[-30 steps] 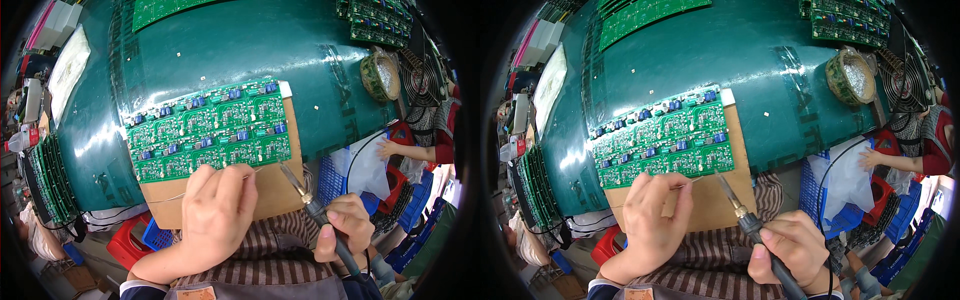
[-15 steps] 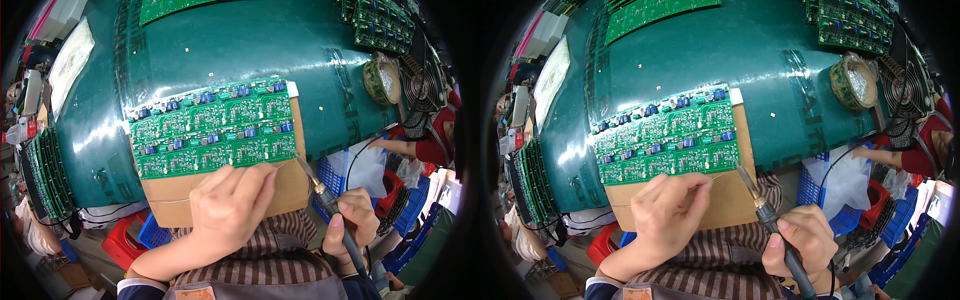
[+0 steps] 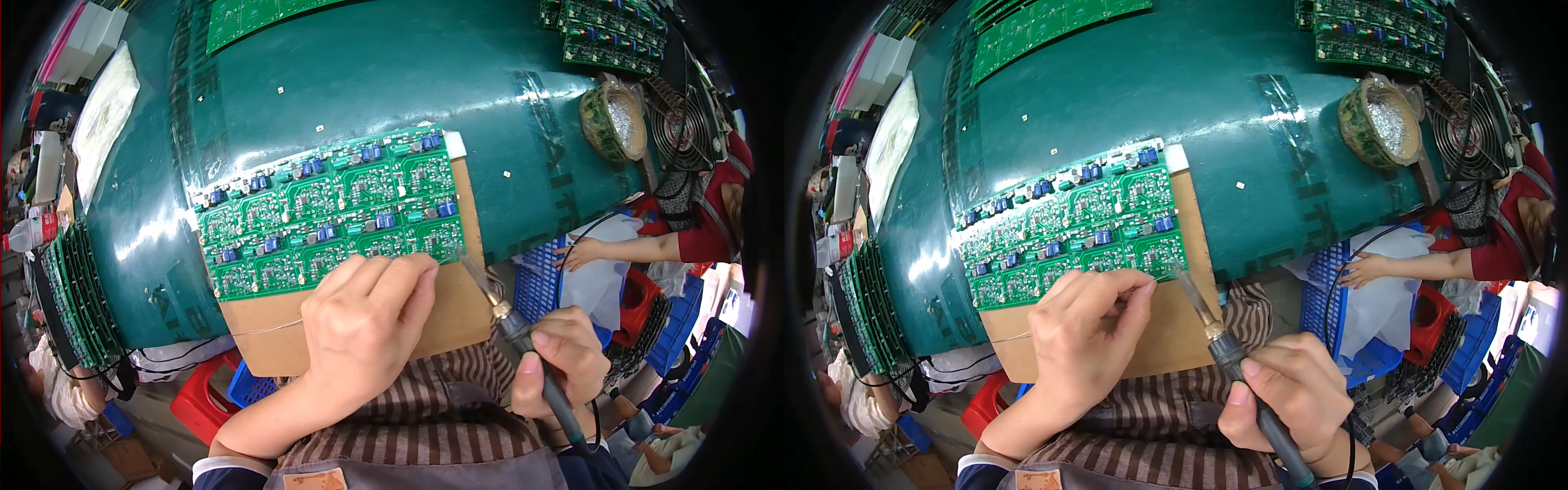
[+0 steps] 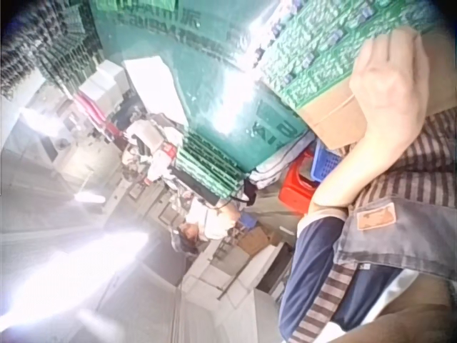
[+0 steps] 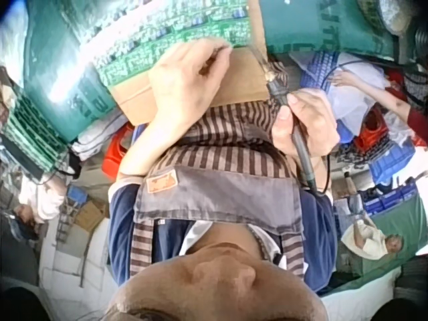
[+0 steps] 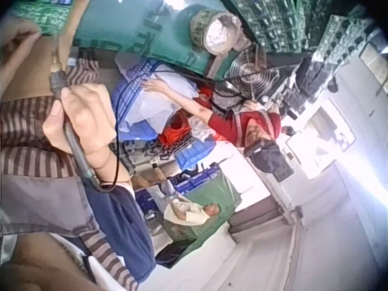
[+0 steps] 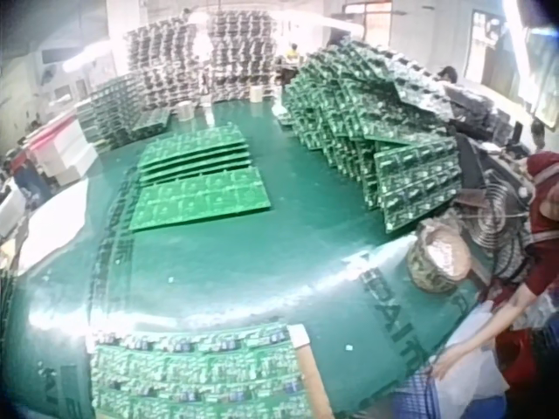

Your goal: The person solders components onto circuit boards using a soldering iron, stacks the finished boards, and loads new circuit boards from a pile onto a cardboard support to solder them.

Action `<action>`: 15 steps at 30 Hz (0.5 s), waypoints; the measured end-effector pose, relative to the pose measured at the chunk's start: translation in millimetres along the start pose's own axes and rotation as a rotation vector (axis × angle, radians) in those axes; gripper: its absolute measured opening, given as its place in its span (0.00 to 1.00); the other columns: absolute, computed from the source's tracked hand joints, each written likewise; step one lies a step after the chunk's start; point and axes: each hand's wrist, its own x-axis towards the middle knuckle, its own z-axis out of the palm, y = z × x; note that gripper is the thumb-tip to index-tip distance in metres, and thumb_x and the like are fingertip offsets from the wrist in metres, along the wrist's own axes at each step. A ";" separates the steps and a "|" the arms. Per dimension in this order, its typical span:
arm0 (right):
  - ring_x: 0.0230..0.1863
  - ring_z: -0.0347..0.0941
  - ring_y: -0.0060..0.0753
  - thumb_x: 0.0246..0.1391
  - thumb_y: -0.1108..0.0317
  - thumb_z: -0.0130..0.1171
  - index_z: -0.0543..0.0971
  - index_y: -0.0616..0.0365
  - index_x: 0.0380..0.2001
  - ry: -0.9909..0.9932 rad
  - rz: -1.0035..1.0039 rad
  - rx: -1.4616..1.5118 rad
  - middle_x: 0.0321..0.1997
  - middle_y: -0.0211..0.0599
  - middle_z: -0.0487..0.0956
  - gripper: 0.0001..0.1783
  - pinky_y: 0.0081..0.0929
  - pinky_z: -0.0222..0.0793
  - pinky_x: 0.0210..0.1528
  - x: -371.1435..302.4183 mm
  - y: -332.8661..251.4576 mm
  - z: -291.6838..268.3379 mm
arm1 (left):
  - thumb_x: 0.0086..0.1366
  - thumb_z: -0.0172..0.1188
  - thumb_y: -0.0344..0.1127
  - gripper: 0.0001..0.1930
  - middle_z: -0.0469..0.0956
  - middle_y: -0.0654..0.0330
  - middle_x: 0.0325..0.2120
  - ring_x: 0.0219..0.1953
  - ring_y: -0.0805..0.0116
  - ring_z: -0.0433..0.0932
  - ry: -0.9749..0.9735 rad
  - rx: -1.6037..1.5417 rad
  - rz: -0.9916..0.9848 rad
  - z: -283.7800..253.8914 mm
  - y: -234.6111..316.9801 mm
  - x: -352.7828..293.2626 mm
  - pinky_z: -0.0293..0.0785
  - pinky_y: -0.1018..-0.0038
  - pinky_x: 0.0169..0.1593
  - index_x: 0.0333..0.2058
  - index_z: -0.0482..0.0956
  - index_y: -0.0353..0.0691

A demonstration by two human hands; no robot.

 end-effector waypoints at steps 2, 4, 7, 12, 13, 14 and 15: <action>0.21 0.72 0.39 0.41 0.76 0.60 0.74 0.65 0.33 0.107 -0.015 -0.031 0.24 0.41 0.75 0.12 0.31 0.70 0.24 0.5 2.1 -6.2 | 0.50 0.66 0.24 0.07 0.76 0.61 0.20 0.21 0.63 0.73 0.022 -0.066 -0.041 2.2 1.6 0.3 0.70 0.70 0.26 0.28 0.79 0.41; 0.22 0.71 0.38 0.44 0.76 0.57 0.72 0.66 0.35 0.186 -0.020 -0.112 0.25 0.42 0.75 0.11 0.31 0.70 0.26 3.2 11.3 -15.2 | 0.50 0.66 0.24 0.07 0.76 0.61 0.20 0.21 0.62 0.73 0.005 -0.072 -0.059 -1.4 1.6 -2.3 0.70 0.69 0.27 0.28 0.79 0.41; 0.31 0.70 0.35 0.51 0.78 0.53 0.70 0.67 0.40 0.358 0.102 -0.268 0.30 0.45 0.73 0.12 0.27 0.67 0.35 0.4 30.9 -39.5 | 0.50 0.66 0.23 0.07 0.75 0.61 0.18 0.21 0.63 0.73 -0.006 -0.052 -0.084 -2.6 2.5 -3.0 0.69 0.70 0.26 0.28 0.79 0.40; 0.32 0.69 0.19 0.60 0.73 0.54 0.74 0.64 0.39 0.484 0.150 -0.724 0.34 0.33 0.74 0.06 0.17 0.64 0.34 19.7 87.9 -64.0 | 0.50 0.66 0.23 0.06 0.76 0.62 0.18 0.20 0.66 0.73 -0.047 -0.034 -0.114 -7.4 4.4 -4.3 0.69 0.70 0.26 0.27 0.79 0.40; 0.31 0.70 0.17 0.60 0.73 0.54 0.75 0.64 0.37 0.512 0.401 -0.478 0.33 0.32 0.74 0.06 0.16 0.65 0.33 23.6 92.2 -59.2 | 0.50 0.66 0.23 0.06 0.76 0.62 0.18 0.20 0.66 0.73 -0.048 -0.034 -0.111 -6.8 4.6 -3.9 0.69 0.70 0.26 0.27 0.79 0.40; 0.31 0.70 0.16 0.60 0.73 0.54 0.75 0.64 0.37 0.539 0.347 -0.478 0.33 0.31 0.74 0.06 0.16 0.65 0.34 24.2 91.9 -57.3 | 0.51 0.66 0.24 0.06 0.76 0.62 0.18 0.21 0.65 0.73 -0.035 -0.039 -0.115 -6.7 5.0 -3.7 0.69 0.70 0.26 0.27 0.79 0.40; 0.30 0.70 0.16 0.60 0.73 0.54 0.74 0.64 0.38 0.565 0.294 -0.476 0.32 0.31 0.74 0.06 0.16 0.65 0.34 23.2 89.6 -55.1 | 0.51 0.66 0.24 0.06 0.76 0.62 0.19 0.21 0.65 0.74 -0.022 -0.042 -0.121 -6.0 5.2 -3.7 0.69 0.70 0.26 0.27 0.78 0.40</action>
